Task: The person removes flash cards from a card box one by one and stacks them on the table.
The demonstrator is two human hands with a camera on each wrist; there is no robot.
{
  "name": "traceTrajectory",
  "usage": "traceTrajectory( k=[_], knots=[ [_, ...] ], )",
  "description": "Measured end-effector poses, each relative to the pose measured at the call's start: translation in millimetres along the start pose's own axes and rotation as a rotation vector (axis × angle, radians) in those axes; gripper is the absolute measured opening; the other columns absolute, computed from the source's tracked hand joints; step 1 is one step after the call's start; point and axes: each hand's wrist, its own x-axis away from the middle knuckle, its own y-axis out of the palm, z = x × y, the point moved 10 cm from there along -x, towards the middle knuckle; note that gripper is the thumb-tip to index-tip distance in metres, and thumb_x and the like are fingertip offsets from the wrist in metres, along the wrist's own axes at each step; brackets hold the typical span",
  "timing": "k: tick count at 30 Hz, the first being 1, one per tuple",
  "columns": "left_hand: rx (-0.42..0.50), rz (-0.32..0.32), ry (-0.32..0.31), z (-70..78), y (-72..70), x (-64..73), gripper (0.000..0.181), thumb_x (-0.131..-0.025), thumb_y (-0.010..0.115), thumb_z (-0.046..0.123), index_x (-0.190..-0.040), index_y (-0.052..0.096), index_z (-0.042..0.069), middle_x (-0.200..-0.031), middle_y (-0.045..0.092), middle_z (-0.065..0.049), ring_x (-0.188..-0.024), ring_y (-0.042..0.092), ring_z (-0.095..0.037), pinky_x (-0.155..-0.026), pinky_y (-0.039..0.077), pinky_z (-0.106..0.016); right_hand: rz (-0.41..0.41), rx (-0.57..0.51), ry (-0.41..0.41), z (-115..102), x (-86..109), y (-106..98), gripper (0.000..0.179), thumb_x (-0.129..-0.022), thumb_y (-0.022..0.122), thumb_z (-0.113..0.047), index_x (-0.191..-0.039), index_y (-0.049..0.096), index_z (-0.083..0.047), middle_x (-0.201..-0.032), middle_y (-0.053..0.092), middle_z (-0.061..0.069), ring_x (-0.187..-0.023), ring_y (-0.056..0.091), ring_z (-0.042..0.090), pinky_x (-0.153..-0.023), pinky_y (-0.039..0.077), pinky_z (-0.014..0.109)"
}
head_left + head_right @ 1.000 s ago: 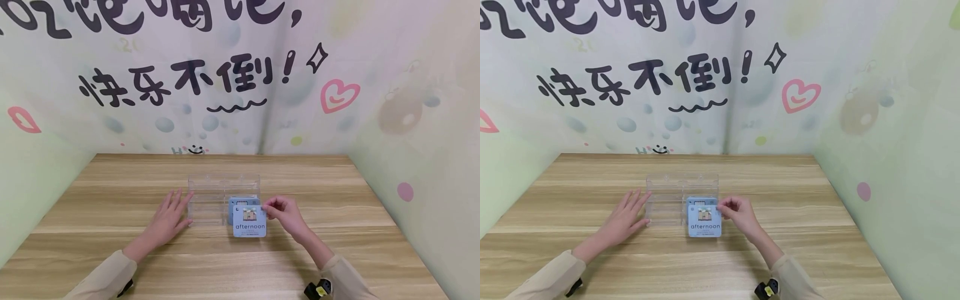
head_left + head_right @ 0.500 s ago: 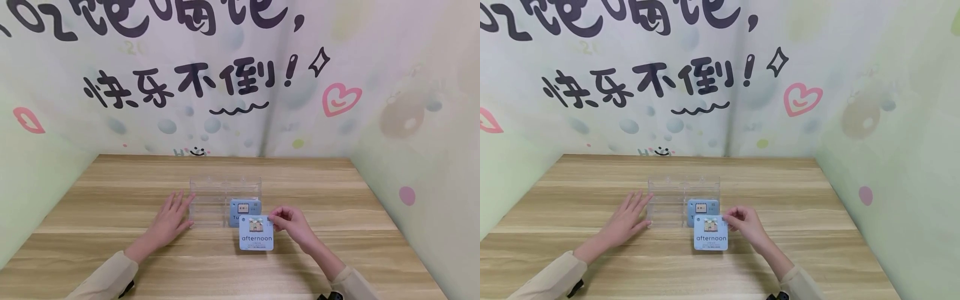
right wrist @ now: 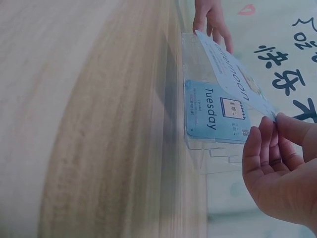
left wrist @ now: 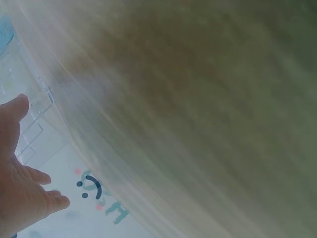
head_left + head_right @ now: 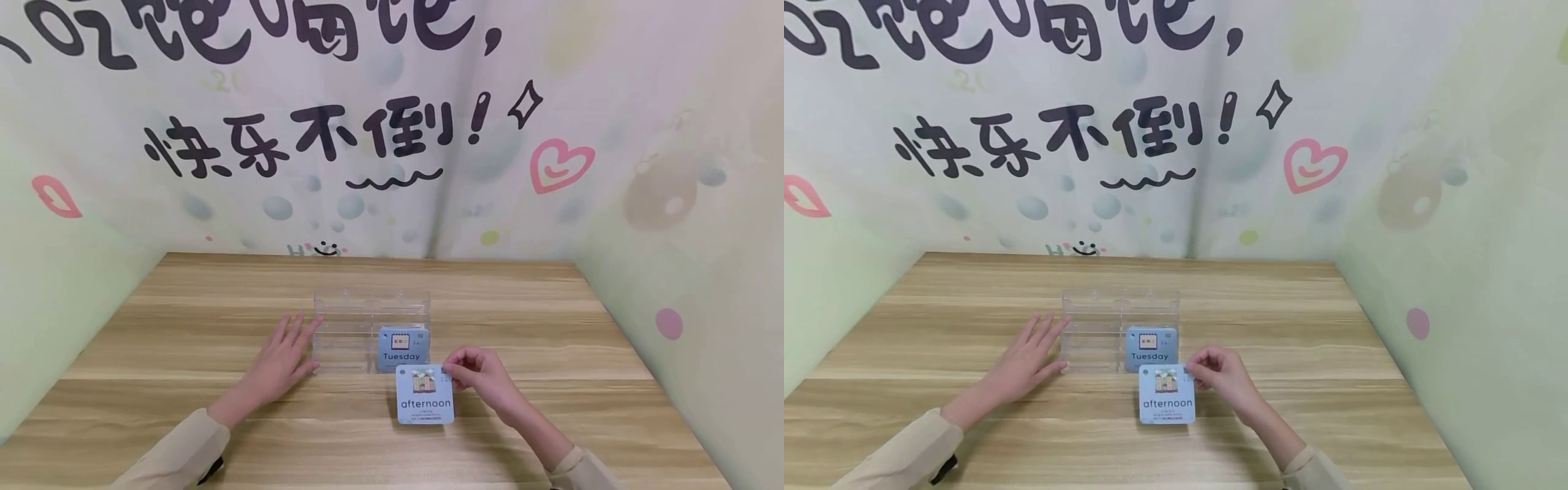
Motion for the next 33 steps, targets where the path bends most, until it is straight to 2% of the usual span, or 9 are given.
traceTrajectory(
  k=[5,12,20,33],
  knots=[
    [0.003,0.003,0.001,0.4,0.4,-0.1,0.076,-0.083,0.065,0.029,-0.143,0.022,0.008,-0.14,0.026,-0.032,-0.128,0.02,-0.05,-0.1,0.023,-0.061,-0.01,0.007,0.017,3.3,3.3,1.9,0.017,-0.086,0.06,-0.008,-0.091,0.059,0.009,-0.078,0.059,0.006,-0.069,0.054,0.014,-0.062,0.05,0.025],
    [0.008,-0.022,-0.009,-1.3,2.7,0.1,0.076,-0.085,0.063,0.03,-0.144,0.019,0.01,-0.141,0.024,-0.031,-0.129,0.018,-0.048,-0.103,0.02,-0.059,-0.021,-0.019,0.03,5.6,5.0,3.8,0.019,-0.086,0.06,-0.008,-0.091,0.057,0.01,-0.078,0.059,0.005,-0.067,0.054,0.011,-0.063,0.051,0.024],
    [0.017,-0.031,-0.021,-2.6,4.5,0.5,0.076,-0.085,0.062,0.03,-0.144,0.019,0.011,-0.142,0.023,-0.03,-0.131,0.014,-0.047,-0.103,0.019,-0.059,-0.083,-0.06,0.031,9.3,5.5,10.1,0.022,-0.085,0.059,-0.008,-0.093,0.055,0.012,-0.078,0.059,0.004,-0.066,0.055,0.01,-0.062,0.05,0.022],
    [0.023,-0.01,-0.015,-1.9,2.7,1.6,0.076,-0.084,0.063,0.03,-0.144,0.019,0.011,-0.14,0.026,-0.032,-0.129,0.018,-0.049,-0.101,0.022,-0.061,-0.126,-0.097,0.059,17.1,8.9,14.6,0.02,-0.087,0.058,-0.009,-0.093,0.054,0.01,-0.078,0.06,0.004,-0.065,0.055,0.01,-0.061,0.05,0.021]
  ],
)
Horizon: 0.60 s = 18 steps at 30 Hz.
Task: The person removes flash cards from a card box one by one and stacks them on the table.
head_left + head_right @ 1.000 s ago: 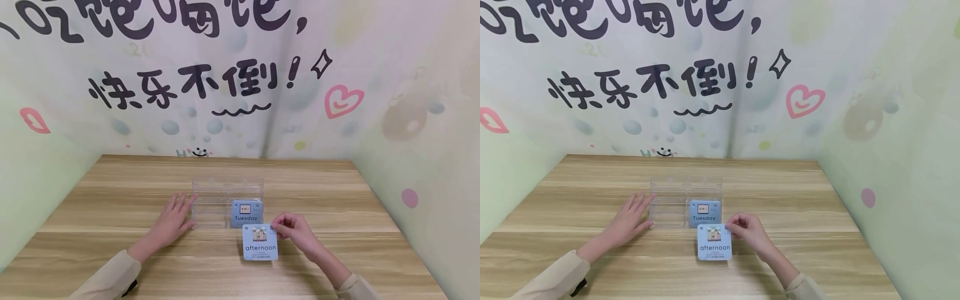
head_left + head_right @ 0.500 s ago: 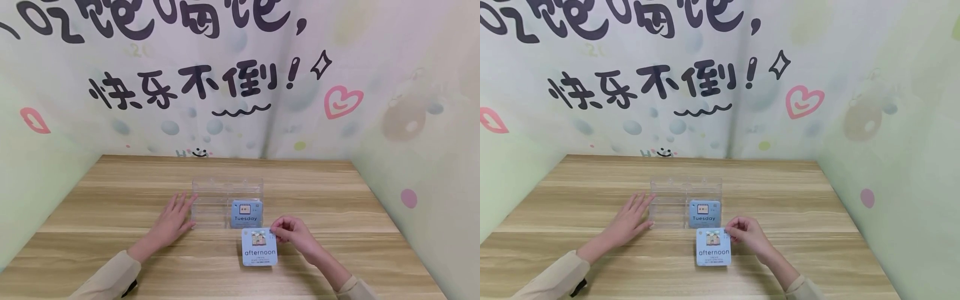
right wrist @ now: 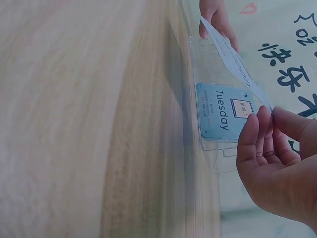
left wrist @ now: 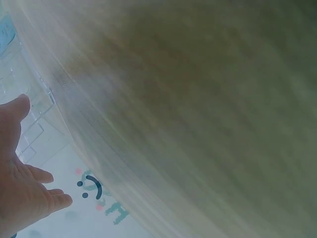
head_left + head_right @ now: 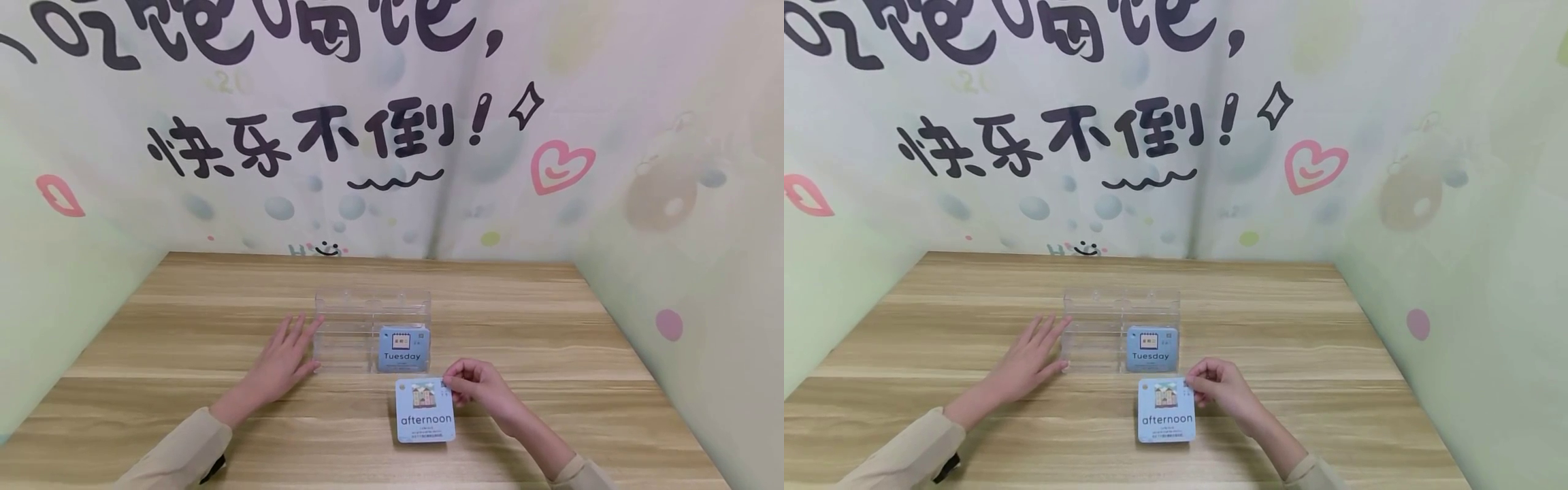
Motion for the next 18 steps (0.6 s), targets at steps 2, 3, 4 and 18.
traceTrajectory(
  k=[2,3,4,18],
  knots=[
    [-0.003,0.011,0.006,0.6,-0.8,-0.1,0.077,-0.084,0.064,0.029,-0.144,0.02,0.01,-0.139,0.027,-0.032,-0.128,0.02,-0.05,-0.1,0.023,-0.061,-0.005,-0.005,0.006,0.9,0.7,0.5,0.02,-0.087,0.058,-0.01,-0.093,0.054,0.009,-0.078,0.06,0.004,-0.065,0.055,0.01,-0.06,0.05,0.021],
    [-0.003,0.016,0.009,0.7,-1.0,-0.2,0.076,-0.084,0.064,0.029,-0.143,0.02,0.01,-0.139,0.028,-0.032,-0.128,0.02,-0.05,-0.1,0.024,-0.062,-0.008,-0.007,0.009,1.4,1.0,0.7,0.02,-0.087,0.058,-0.01,-0.093,0.054,0.009,-0.078,0.06,0.004,-0.065,0.055,0.01,-0.06,0.05,0.021],
    [-0.005,0.02,0.012,0.5,-0.9,-0.3,0.076,-0.083,0.064,0.029,-0.143,0.021,0.01,-0.138,0.028,-0.033,-0.127,0.021,-0.05,-0.099,0.024,-0.062,-0.011,-0.008,0.012,2.1,1.5,1.0,0.02,-0.087,0.058,-0.01,-0.093,0.054,0.008,-0.078,0.06,0.004,-0.065,0.055,0.011,-0.06,0.049,0.021],
    [0.008,0.013,0.005,-1.2,0.3,-0.4,0.076,-0.084,0.064,0.029,-0.143,0.022,0.011,-0.139,0.028,-0.032,-0.127,0.022,-0.051,-0.099,0.025,-0.062,-0.044,-0.027,0.052,18.2,3.2,5.8,0.02,-0.086,0.059,-0.011,-0.093,0.055,0.008,-0.074,0.06,0.003,-0.064,0.054,0.011,-0.058,0.05,0.021]
  ],
)
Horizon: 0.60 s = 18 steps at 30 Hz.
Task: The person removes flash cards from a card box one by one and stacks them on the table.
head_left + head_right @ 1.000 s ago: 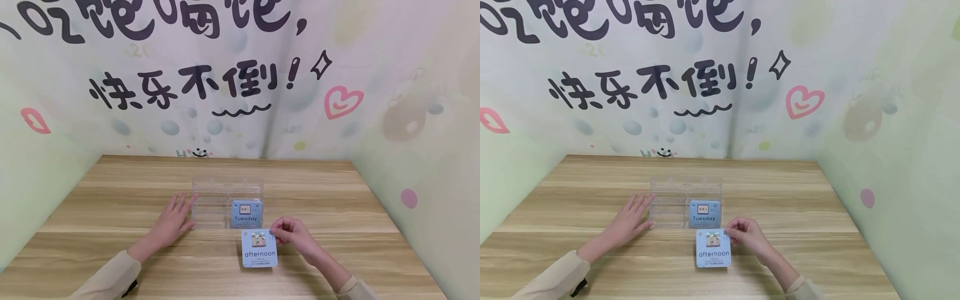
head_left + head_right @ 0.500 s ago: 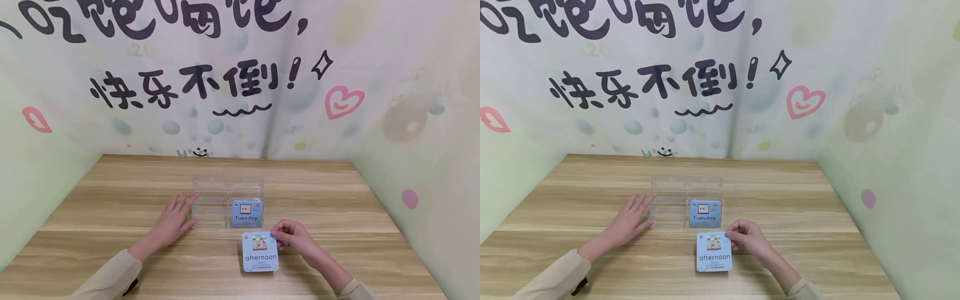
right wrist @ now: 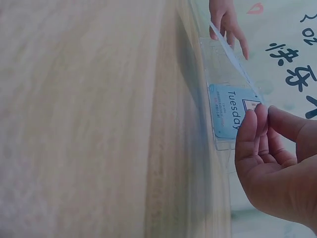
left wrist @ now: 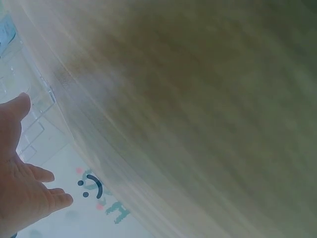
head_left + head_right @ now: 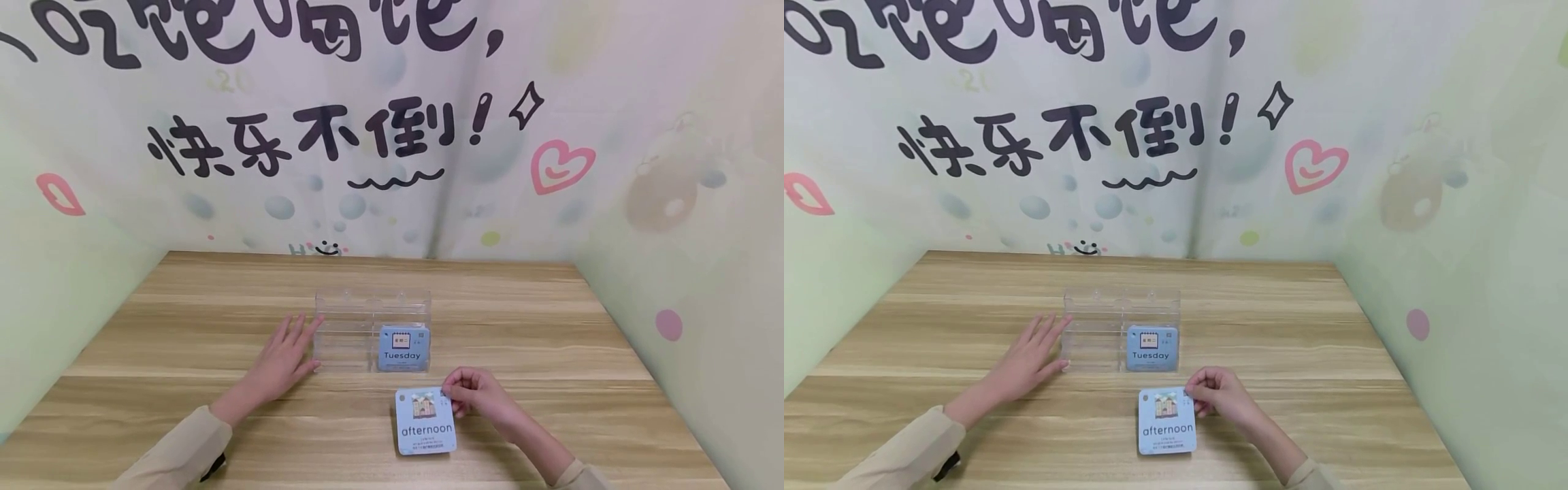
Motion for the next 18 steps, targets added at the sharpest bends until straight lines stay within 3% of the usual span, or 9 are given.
traceTrajectory(
  k=[18],
  knots=[
    [-0.002,-0.004,-0.001,0.4,-0.2,-0.2,0.076,-0.084,0.064,0.028,-0.144,0.02,0.012,-0.138,0.028,-0.032,-0.127,0.022,-0.051,-0.098,0.025,-0.063,0.007,0.016,0.036,11.6,-0.4,-1.5,0.02,-0.085,0.06,-0.01,-0.092,0.055,0.008,-0.071,0.059,0.003,-0.062,0.053,0.011,-0.055,0.05,0.02]
  ],
)
